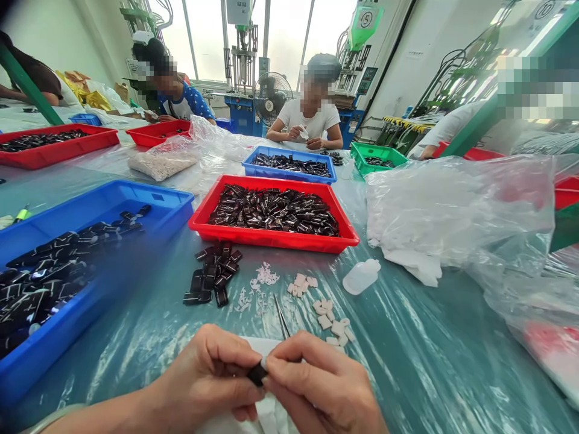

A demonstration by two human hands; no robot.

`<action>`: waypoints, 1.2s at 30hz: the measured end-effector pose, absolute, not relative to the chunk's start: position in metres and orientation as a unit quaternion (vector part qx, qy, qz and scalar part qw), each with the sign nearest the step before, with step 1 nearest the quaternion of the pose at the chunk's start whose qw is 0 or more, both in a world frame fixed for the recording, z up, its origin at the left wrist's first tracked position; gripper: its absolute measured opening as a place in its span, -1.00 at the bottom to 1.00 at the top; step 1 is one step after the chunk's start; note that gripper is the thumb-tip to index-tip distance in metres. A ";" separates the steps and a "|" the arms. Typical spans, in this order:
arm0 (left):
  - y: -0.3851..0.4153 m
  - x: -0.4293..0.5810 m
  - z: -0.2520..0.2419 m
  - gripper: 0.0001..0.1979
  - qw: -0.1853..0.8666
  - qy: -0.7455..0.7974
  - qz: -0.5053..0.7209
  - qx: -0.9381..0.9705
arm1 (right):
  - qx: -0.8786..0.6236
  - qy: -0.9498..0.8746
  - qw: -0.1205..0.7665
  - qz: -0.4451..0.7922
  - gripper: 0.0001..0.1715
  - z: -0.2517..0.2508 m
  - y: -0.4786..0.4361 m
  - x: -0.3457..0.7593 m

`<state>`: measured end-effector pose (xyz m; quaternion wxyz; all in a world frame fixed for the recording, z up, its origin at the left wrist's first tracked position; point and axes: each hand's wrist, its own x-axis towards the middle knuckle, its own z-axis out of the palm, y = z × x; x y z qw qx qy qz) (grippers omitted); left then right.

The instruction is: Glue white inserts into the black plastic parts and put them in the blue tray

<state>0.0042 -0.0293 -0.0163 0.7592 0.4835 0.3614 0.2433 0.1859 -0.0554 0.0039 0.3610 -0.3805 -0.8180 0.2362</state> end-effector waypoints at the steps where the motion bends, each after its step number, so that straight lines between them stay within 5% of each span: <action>1: -0.029 0.004 -0.016 -0.84 0.756 0.363 0.244 0.487 | -0.383 -0.816 0.361 0.238 -0.68 0.004 -0.055 0.185; 12: -0.029 0.004 -0.017 -0.82 0.763 0.358 0.268 0.466 | -0.422 -0.718 0.445 0.329 -0.71 -0.016 -0.057 0.175; 20: -0.029 0.004 -0.017 -0.85 0.782 0.371 0.263 0.427 | -0.421 -0.717 0.408 0.377 -0.80 -0.008 -0.050 0.175; 25: -0.023 0.003 -0.010 -0.85 0.788 0.388 0.284 0.384 | -0.459 -0.752 0.413 0.231 -0.69 -0.018 -0.036 0.179; 29: -0.023 0.001 -0.011 -0.73 0.803 0.379 0.293 0.354 | -0.469 -0.822 0.310 0.089 -0.62 -0.035 -0.025 0.173; 36: -0.028 0.001 -0.015 -0.52 0.831 0.337 0.304 0.320 | -0.481 -0.835 0.253 0.085 -0.69 -0.046 -0.023 0.166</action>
